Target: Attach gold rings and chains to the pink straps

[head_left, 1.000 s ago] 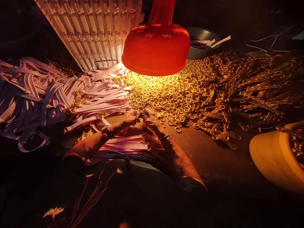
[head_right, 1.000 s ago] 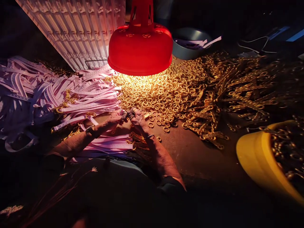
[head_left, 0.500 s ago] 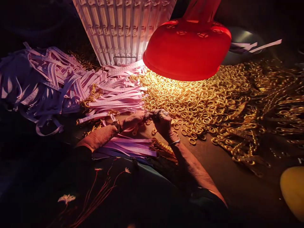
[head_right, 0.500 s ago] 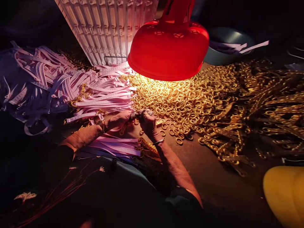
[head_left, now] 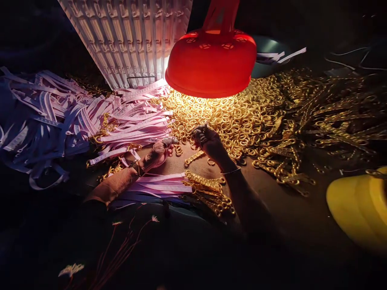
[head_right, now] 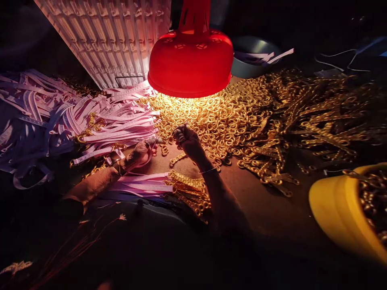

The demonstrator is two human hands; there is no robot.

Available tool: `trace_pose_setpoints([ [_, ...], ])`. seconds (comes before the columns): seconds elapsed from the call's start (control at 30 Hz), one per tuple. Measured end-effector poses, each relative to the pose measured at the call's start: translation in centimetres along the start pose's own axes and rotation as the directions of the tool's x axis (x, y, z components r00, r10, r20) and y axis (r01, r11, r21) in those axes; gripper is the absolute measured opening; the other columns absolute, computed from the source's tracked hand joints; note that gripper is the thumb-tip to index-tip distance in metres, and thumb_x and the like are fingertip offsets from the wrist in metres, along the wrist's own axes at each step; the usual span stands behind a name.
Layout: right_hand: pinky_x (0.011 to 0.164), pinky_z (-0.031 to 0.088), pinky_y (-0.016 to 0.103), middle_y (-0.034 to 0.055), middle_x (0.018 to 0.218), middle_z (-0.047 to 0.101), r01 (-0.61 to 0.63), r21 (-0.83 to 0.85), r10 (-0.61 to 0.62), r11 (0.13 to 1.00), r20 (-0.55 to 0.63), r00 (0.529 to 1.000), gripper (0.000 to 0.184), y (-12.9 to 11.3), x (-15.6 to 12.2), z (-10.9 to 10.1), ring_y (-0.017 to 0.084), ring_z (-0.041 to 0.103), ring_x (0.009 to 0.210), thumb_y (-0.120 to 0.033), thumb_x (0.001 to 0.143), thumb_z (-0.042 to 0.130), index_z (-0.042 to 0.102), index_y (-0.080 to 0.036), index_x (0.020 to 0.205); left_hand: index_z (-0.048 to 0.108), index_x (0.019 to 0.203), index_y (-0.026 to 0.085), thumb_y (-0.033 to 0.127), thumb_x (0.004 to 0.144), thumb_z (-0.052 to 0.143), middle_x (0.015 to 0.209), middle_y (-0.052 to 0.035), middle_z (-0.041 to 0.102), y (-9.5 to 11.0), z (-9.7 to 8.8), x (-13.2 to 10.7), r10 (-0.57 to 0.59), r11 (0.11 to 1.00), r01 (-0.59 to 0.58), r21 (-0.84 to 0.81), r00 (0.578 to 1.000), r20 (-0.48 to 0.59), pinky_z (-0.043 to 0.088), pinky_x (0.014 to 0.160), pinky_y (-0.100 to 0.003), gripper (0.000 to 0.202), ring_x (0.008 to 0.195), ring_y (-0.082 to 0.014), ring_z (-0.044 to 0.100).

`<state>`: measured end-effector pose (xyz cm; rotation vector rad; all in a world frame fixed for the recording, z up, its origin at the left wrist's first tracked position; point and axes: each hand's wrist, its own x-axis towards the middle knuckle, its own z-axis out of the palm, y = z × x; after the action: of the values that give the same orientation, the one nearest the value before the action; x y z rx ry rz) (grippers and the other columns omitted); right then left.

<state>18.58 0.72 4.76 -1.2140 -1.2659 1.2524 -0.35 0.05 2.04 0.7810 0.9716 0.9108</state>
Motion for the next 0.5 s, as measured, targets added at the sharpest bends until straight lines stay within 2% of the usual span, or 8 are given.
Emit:
trace_pose_setpoints([
  [0.1, 0.047, 0.037, 0.022, -0.002, 0.066, 0.049, 0.046, -0.107, -0.043, 0.993, 0.038, 0.998, 0.041, 1.2, -1.2, 2.0, 0.009, 0.041, 0.054, -0.061, 0.083, 0.06, 0.05, -0.021, 0.079, 0.058, 0.074, 0.012, 0.028, 0.065, 0.074, 0.057, 0.0039, 0.046, -0.2, 0.0, -0.3, -0.036, 0.996, 0.034, -0.087, 0.999, -0.019, 0.027, 0.045, -0.018, 0.024, 0.045, -0.0038, 0.037],
  [0.23, 0.048, 0.035, 0.022, -0.0008, 0.066, 0.051, 0.026, -0.127, -0.023, 0.992, 0.031, 0.999, 0.04, 1.7, -2.2, 3.9, 0.01, 0.042, 0.057, -0.061, 0.087, 0.052, 0.05, -0.022, 0.082, 0.054, 0.07, 0.012, 0.029, 0.063, 0.079, 0.051, 0.0065, 0.04, -0.5, 0.2, -0.7, -0.099, 0.984, 0.1, -0.149, 0.995, 0.01, 0.019, 0.042, -0.018, 0.031, 0.041, -0.0023, 0.031],
  [0.37, 0.048, 0.034, 0.023, -0.001, 0.065, 0.052, -0.015, -0.143, 0.02, 0.99, 0.031, 0.999, 0.039, 1.6, -2.7, 4.8, 0.01, 0.042, 0.054, -0.06, 0.091, 0.046, 0.051, -0.021, 0.087, 0.051, 0.068, 0.014, 0.028, 0.063, 0.081, 0.048, 0.0076, 0.036, -0.7, 0.4, -0.7, -0.119, 0.978, 0.122, -0.171, 0.992, 0.027, 0.017, 0.041, -0.018, 0.033, 0.04, -0.0024, 0.028],
  [0.5, 0.051, 0.036, 0.025, -0.0008, 0.063, 0.051, 0.017, -0.223, -0.016, 0.975, 0.006, 1.0, 0.034, 2.2, -2.5, 5.0, 0.011, 0.041, 0.055, -0.055, 0.093, 0.043, 0.049, -0.022, 0.085, 0.048, 0.066, 0.015, 0.028, 0.06, 0.084, 0.05, 0.0078, 0.034, -0.8, 0.2, -0.6, -0.132, 0.972, 0.147, -0.184, 0.987, 0.087, 0.017, 0.042, -0.019, 0.039, 0.043, -0.0021, 0.027],
])
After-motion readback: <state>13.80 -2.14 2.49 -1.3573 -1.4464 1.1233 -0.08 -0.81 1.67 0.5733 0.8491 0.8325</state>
